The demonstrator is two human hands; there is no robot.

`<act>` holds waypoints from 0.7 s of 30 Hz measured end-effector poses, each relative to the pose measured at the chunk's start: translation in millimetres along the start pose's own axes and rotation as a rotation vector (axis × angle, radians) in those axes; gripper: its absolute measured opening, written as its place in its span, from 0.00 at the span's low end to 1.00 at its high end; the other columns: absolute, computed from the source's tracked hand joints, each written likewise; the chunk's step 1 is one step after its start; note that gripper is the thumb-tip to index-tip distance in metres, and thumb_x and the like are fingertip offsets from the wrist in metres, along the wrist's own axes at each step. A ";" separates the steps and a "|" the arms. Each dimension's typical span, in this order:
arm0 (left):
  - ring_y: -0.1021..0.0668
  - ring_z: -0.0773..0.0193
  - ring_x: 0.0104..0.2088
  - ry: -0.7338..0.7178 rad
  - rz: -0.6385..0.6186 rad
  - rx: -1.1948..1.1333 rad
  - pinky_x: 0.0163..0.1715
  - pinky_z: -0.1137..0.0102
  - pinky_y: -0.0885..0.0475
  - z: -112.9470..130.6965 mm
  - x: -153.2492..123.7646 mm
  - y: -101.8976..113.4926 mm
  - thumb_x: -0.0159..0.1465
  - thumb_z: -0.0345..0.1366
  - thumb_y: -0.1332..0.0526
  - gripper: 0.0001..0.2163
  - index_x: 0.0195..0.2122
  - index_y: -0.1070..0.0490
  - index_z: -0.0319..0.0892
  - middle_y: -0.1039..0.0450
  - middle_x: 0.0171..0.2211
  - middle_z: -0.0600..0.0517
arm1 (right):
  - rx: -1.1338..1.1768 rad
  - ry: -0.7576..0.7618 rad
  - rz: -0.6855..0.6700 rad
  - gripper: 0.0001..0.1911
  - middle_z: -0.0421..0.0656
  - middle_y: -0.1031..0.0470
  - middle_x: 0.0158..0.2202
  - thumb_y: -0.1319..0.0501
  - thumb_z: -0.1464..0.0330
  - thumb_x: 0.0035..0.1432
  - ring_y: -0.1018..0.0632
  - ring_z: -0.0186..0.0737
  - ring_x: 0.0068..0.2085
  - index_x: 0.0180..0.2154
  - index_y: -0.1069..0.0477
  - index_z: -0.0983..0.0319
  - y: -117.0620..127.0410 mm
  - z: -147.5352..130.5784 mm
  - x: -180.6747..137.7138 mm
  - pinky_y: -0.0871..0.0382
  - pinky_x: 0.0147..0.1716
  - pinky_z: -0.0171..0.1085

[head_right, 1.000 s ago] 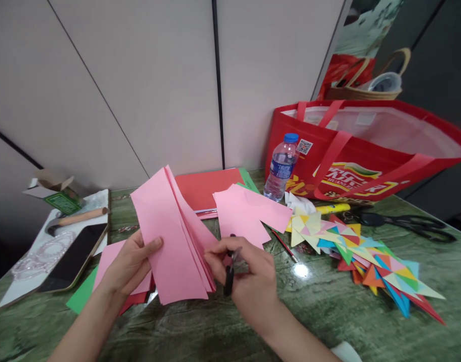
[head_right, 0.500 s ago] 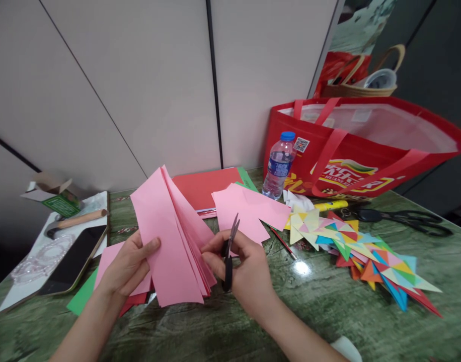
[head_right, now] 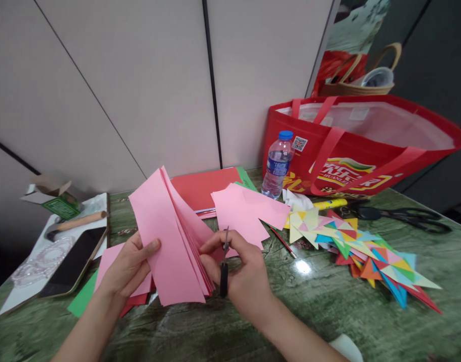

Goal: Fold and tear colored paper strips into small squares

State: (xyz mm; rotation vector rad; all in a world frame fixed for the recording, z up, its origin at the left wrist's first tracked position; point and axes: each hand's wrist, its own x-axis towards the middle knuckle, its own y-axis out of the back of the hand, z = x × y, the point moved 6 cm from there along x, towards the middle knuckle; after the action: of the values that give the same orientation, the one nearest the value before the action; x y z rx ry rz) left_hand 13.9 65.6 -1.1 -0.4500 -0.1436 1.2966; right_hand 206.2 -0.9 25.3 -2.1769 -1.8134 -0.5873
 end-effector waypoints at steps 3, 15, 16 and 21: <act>0.21 0.58 0.33 -0.005 0.000 -0.006 0.33 0.67 0.25 -0.4 0.3 0.9 0.49 0.29 0.33 0.16 0.40 0.30 0.37 0.23 0.36 0.45 | -0.007 0.003 -0.004 0.08 0.40 0.28 0.31 0.37 0.73 0.49 0.28 0.36 0.31 0.33 0.32 0.60 0.3 0.9 -0.3 0.35 0.32 0.38; 0.21 0.59 0.31 -0.007 -0.039 0.026 0.30 0.68 0.25 -0.4 -0.6 -4.0 0.50 0.29 0.33 0.14 0.38 0.29 0.37 0.23 0.34 0.46 | 0.084 0.004 0.144 0.18 0.43 0.29 0.42 0.35 0.72 0.45 0.28 0.41 0.44 0.39 0.36 0.57 8.1 2.3 2.3 0.34 0.43 0.40; 0.21 0.59 0.31 -0.005 -0.043 0.035 0.31 0.68 0.25 -0.7 -0.7 -4.8 0.50 0.29 0.34 0.13 0.38 0.29 0.37 0.23 0.34 0.45 | 0.079 -0.044 0.109 0.18 0.42 0.28 0.40 0.34 0.72 0.44 0.27 0.40 0.41 0.39 0.35 0.58 5.6 5.7 2.8 0.32 0.40 0.39; 0.22 0.58 0.34 -0.023 -0.016 0.123 0.34 0.65 0.26 -2.7 1.1 -5.0 0.51 0.32 0.34 0.15 0.40 0.30 0.38 0.23 0.37 0.45 | 0.118 -0.309 0.007 0.12 0.39 0.27 0.27 0.35 0.67 0.44 0.27 0.35 0.27 0.34 0.32 0.62 -5.0 25.8 3.9 0.33 0.25 0.32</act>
State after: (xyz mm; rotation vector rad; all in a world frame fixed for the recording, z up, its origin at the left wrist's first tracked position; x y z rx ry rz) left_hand 19.7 65.0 -1.8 -0.3286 -0.0864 1.2871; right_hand 205.7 14.7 3.9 -2.2917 -1.9301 -0.1410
